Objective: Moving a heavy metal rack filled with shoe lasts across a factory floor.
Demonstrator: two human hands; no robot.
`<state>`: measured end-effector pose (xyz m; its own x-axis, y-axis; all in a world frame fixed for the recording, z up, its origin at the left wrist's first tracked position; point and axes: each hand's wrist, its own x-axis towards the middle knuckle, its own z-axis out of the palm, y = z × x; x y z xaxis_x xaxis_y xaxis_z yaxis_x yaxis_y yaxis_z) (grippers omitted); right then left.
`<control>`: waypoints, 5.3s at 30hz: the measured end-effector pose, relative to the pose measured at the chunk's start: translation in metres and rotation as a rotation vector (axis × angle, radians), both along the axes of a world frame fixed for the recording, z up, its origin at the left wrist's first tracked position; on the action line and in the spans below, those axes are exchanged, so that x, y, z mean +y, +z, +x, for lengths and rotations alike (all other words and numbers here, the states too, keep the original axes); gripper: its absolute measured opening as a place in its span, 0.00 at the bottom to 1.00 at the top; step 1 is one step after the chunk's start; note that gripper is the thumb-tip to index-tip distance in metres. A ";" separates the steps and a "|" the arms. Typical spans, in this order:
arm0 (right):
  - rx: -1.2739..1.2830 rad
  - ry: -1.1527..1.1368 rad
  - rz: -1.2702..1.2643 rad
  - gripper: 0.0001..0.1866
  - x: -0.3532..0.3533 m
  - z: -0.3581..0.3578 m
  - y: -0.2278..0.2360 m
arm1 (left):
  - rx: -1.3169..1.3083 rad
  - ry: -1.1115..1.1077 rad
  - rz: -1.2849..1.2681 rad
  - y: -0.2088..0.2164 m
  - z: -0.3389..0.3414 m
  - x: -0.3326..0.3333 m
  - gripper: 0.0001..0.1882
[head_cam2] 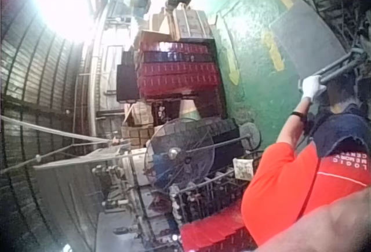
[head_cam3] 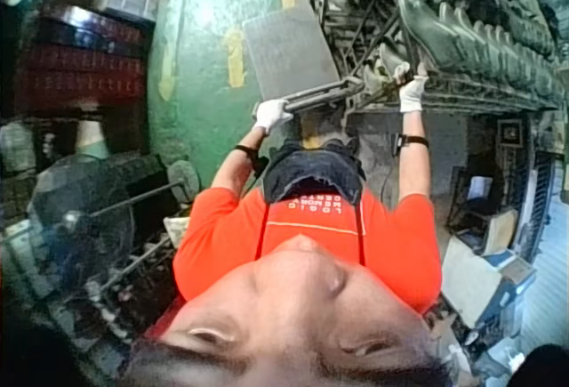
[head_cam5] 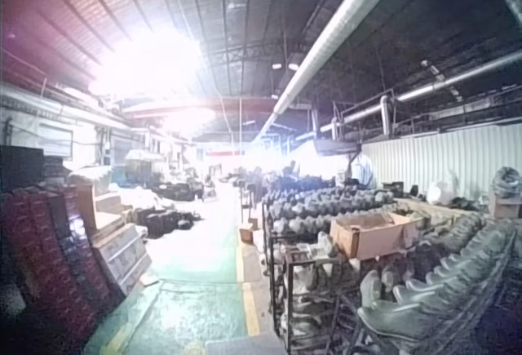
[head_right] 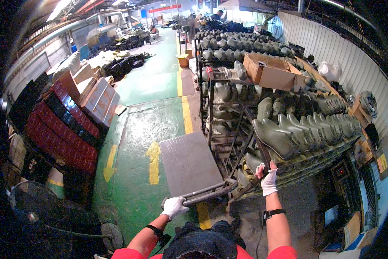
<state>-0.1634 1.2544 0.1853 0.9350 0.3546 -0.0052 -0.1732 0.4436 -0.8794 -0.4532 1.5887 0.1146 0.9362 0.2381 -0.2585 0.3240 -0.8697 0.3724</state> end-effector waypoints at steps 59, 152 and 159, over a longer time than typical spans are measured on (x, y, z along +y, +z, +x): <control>-0.005 0.010 -0.006 0.39 -0.003 -0.002 0.000 | 0.208 -0.100 -0.145 -0.010 0.012 0.017 0.20; 0.247 -0.070 0.121 0.28 0.000 -0.002 -0.016 | 0.052 -0.013 0.030 -0.001 0.004 0.004 0.19; 0.074 -0.061 0.069 0.30 0.006 0.000 -0.010 | 0.027 0.020 -0.007 -0.005 0.008 0.004 0.18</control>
